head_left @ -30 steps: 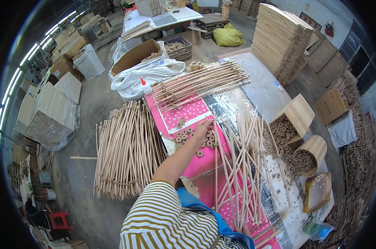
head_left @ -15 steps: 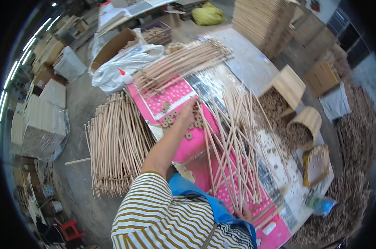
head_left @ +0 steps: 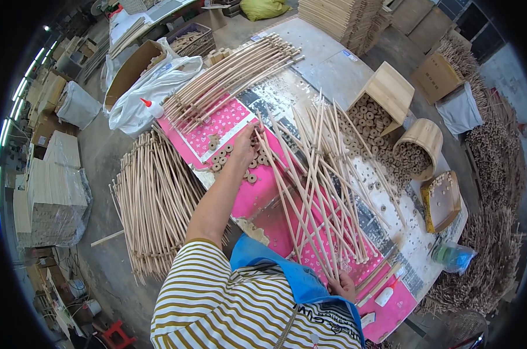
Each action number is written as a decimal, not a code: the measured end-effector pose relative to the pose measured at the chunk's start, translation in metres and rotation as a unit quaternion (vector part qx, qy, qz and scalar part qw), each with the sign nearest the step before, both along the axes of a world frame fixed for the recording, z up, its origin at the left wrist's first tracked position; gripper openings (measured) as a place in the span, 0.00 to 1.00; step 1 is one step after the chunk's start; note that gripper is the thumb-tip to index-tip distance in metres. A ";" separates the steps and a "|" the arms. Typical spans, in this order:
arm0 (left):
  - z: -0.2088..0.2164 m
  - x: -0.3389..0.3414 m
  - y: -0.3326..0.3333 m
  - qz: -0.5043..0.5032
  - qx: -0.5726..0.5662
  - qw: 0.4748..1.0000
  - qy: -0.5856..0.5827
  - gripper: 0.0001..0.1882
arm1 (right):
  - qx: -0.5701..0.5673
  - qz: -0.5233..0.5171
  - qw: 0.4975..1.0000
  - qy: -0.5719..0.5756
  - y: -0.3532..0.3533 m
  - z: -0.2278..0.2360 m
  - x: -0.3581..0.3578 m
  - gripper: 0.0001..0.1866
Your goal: The person is threading small wooden rings onto long wooden sticks to assemble a product.
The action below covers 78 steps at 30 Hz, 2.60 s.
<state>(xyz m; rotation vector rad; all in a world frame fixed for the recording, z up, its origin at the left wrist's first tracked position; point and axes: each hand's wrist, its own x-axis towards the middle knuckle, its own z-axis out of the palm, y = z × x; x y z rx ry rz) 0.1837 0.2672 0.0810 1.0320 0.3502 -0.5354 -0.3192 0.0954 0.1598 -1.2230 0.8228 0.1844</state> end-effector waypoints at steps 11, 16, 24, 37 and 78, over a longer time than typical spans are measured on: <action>0.020 -0.057 -0.054 -0.169 0.048 0.981 -0.080 0.14 | -0.090 0.017 0.996 0.021 -0.011 0.012 0.034 0.09; 0.031 -0.106 -0.091 -0.225 0.070 0.967 -0.095 0.28 | -0.265 -0.040 0.961 -0.068 -0.023 0.004 0.058 0.09; -0.023 -0.061 -0.057 -0.131 -0.057 0.990 0.009 0.24 | -0.310 -0.059 0.949 -0.025 -0.023 -0.001 0.036 0.10; -0.026 -0.009 -0.018 -0.011 -0.195 0.980 0.025 0.23 | -0.216 -0.042 0.975 0.024 0.002 0.008 -0.022 0.10; -0.025 -0.131 -0.193 -0.255 0.194 0.832 -0.453 0.16 | -0.220 -0.284 0.933 0.022 -0.025 -0.065 0.015 0.12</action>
